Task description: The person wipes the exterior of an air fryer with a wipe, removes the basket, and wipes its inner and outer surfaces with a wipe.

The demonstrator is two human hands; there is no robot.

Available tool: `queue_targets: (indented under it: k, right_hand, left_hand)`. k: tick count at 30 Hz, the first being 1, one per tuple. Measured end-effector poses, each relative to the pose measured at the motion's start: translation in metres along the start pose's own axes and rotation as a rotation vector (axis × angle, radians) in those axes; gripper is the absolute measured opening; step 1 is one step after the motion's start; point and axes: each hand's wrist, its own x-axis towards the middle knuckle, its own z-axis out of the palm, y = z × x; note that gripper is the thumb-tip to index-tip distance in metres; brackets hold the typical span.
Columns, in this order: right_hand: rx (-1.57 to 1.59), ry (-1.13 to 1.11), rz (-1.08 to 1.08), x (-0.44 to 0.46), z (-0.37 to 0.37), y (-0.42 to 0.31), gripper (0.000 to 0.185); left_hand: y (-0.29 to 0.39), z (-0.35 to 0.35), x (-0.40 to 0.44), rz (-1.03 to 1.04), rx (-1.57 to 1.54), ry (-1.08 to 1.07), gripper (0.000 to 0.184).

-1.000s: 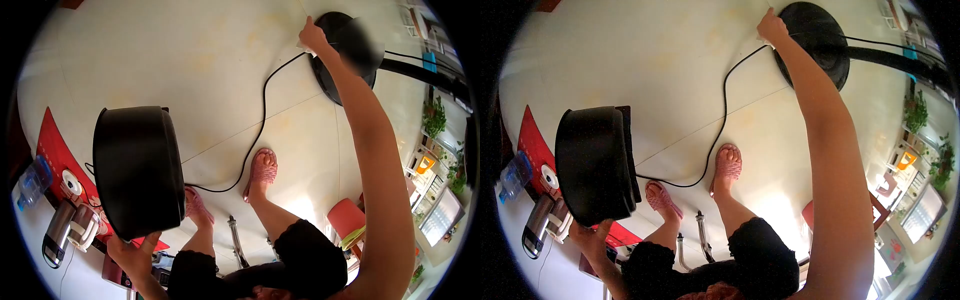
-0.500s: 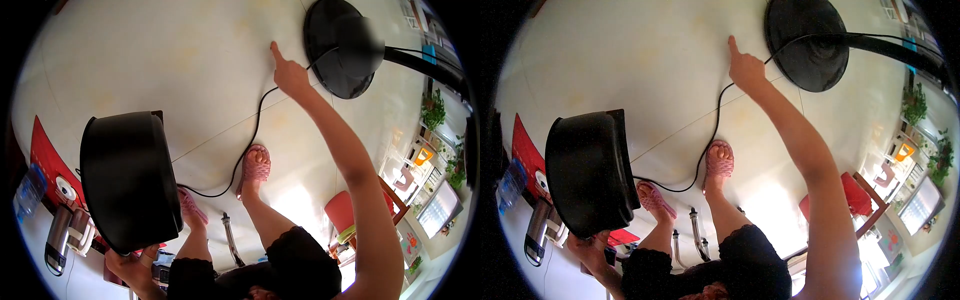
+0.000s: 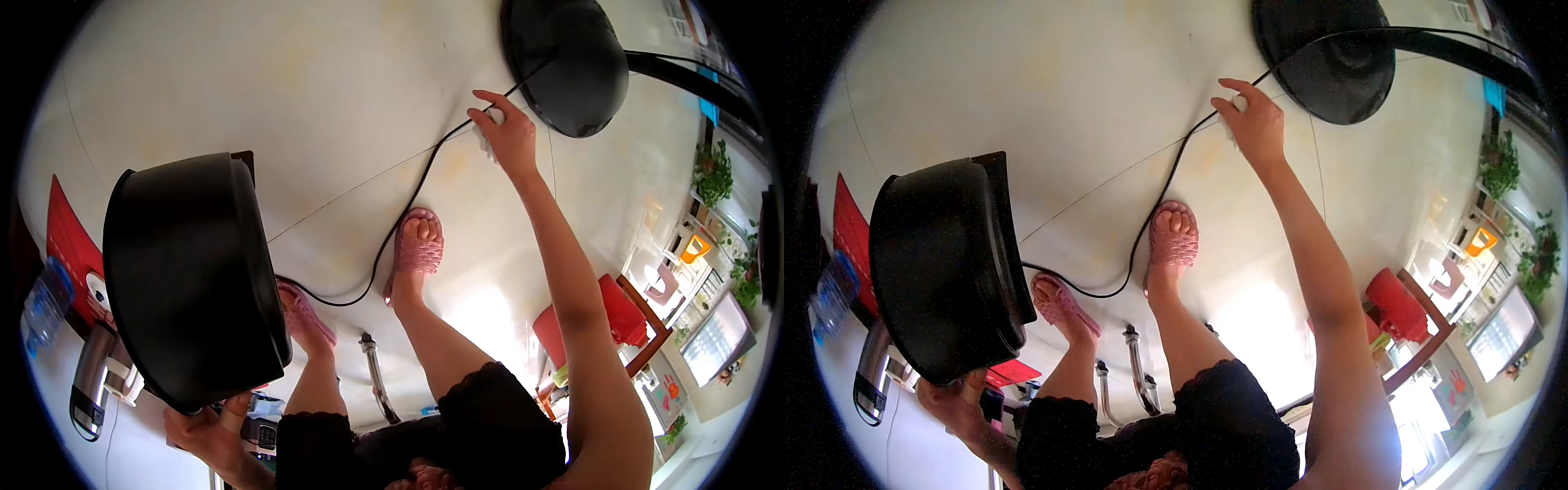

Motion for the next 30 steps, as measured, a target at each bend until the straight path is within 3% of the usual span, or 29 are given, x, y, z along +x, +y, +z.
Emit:
queue_targets:
  k: [3, 4, 7, 8, 11, 12, 18, 21, 24, 27, 30]
  right_hand:
    - [-0.091, 0.040, -0.063, 0.006, 0.004, 0.010, 0.047]
    - [-0.119, 0.019, -0.016, 0.011, 0.008, 0.015, 0.060]
    - [-0.220, 0.060, -0.054, 0.018, 0.030, 0.014, 0.073]
    - [-0.360, 0.175, -0.166, 0.017, 0.038, 0.012, 0.082]
    - [-0.347, 0.151, -0.103, 0.009, 0.050, -0.015, 0.085]
    - [-0.366, 0.258, -0.161, 0.009, 0.060, -0.015, 0.076]
    - [-0.248, 0.276, 0.021, 0.019, 0.079, -0.016, 0.031]
    - [-0.262, 0.290, -0.006, 0.024, 0.083, -0.013, 0.021]
    - [-0.271, 0.355, -0.318, 0.028, 0.081, 0.011, 0.014]
    - [0.391, 0.067, -0.023, 0.011, 0.056, 0.018, 0.014]
    - [0.668, -0.008, 0.059, -0.028, 0.025, 0.017, 0.011]
  left_hand:
    - [-0.003, 0.004, -0.010, -0.038, 0.010, 0.024, 0.051]
    - [-0.004, 0.005, -0.014, -0.056, 0.003, 0.032, 0.050]
    - [-0.015, 0.003, -0.026, -0.063, -0.012, 0.051, 0.055]
    - [-0.027, 0.001, -0.031, -0.041, -0.010, 0.051, 0.060]
    - [-0.037, -0.001, -0.042, -0.027, -0.029, 0.048, 0.063]
    - [-0.037, -0.002, -0.044, -0.029, -0.039, 0.045, 0.063]
    - [-0.032, -0.003, -0.050, -0.115, -0.030, 0.055, 0.060]
    - [-0.024, 0.000, -0.052, -0.130, -0.153, 0.088, 0.047]
    - [-0.035, -0.010, -0.055, -0.054, -0.090, 0.114, 0.050]
    - [-0.044, -0.019, -0.056, 0.000, 0.002, 0.078, 0.053]
    - [-0.039, -0.015, -0.056, 0.030, 0.060, 0.077, 0.053]
